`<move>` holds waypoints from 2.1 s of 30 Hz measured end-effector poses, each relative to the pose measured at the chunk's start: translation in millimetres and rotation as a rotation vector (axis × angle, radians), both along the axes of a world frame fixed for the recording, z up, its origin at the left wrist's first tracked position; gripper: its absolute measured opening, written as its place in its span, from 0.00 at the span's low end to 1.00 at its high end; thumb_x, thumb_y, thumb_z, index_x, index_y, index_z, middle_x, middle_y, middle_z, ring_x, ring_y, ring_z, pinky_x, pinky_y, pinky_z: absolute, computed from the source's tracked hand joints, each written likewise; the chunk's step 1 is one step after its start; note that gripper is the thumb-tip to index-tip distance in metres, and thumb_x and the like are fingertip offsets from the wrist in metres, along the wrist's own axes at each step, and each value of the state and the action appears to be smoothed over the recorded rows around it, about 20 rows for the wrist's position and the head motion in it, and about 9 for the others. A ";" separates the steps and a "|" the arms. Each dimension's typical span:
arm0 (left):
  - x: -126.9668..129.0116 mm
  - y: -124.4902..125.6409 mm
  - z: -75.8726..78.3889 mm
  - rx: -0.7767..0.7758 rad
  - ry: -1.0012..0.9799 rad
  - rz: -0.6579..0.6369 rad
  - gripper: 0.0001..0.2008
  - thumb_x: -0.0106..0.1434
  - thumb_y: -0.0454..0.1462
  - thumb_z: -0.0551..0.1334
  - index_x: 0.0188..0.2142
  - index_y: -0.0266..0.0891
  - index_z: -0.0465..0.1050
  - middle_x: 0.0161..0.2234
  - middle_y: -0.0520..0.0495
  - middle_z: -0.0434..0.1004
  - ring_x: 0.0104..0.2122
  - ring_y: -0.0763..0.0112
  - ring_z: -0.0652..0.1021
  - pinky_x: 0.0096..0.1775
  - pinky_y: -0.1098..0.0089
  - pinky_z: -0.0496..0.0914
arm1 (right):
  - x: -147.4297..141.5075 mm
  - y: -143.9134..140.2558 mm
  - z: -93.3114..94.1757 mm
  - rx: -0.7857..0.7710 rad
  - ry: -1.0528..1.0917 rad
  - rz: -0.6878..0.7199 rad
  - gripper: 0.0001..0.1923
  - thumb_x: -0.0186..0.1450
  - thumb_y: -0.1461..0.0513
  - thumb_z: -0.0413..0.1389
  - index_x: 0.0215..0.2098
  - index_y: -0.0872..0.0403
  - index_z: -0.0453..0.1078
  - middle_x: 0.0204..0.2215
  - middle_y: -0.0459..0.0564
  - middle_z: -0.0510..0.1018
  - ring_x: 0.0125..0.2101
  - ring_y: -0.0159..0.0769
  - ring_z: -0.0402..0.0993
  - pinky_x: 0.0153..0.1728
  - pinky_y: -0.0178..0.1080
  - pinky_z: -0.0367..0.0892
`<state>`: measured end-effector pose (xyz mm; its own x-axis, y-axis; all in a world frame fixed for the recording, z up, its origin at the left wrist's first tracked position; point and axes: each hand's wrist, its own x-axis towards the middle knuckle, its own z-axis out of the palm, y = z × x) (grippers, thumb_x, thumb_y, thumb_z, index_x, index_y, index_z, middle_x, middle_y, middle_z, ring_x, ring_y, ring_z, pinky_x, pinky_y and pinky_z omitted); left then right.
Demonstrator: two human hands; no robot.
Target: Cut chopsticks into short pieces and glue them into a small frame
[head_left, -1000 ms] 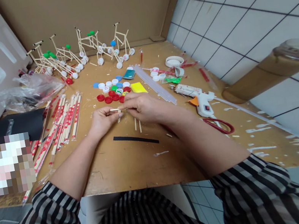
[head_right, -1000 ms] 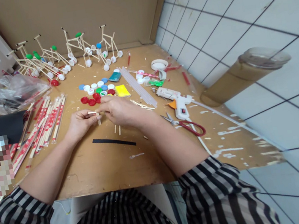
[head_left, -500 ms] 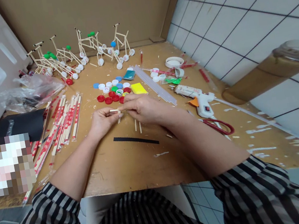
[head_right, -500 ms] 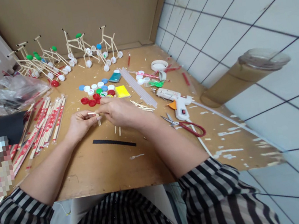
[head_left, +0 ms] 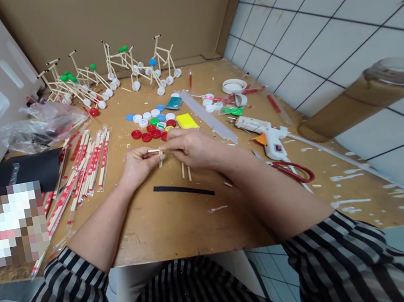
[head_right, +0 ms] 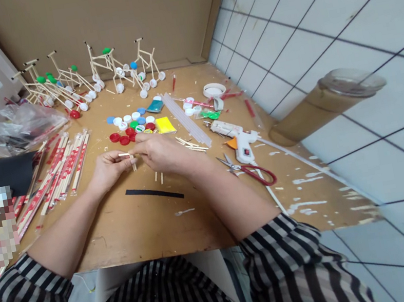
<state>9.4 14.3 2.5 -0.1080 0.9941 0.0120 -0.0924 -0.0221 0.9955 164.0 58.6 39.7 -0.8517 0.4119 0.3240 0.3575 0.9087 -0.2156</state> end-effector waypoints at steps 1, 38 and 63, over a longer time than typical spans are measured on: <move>-0.1 0.1 -0.2 -0.001 0.002 0.001 0.09 0.35 0.36 0.71 0.16 0.36 0.72 0.13 0.54 0.70 0.16 0.80 0.67 0.22 0.76 0.62 | -0.1 0.5 -0.8 0.009 0.009 0.006 0.14 0.59 0.71 0.46 0.33 0.58 0.73 0.26 0.49 0.65 0.28 0.31 0.60 0.29 0.34 0.56; -3.1 -5.3 7.1 -0.247 -0.234 0.072 0.16 0.31 0.40 0.73 0.20 0.35 0.74 0.19 0.48 0.78 0.18 0.76 0.74 0.22 0.77 0.67 | 10.7 -9.7 -11.6 -0.052 -0.367 -0.389 0.11 0.61 0.69 0.48 0.34 0.59 0.73 0.32 0.57 0.76 0.38 0.40 0.69 0.37 0.38 0.60; 1.4 -13.0 6.9 -0.261 -0.209 -0.048 0.16 0.31 0.41 0.73 0.20 0.36 0.74 0.17 0.49 0.76 0.16 0.76 0.73 0.20 0.78 0.66 | 7.2 -26.2 -15.1 -0.233 0.302 -0.125 0.27 0.56 0.52 0.57 0.51 0.57 0.63 0.45 0.58 0.71 0.47 0.42 0.64 0.47 0.46 0.59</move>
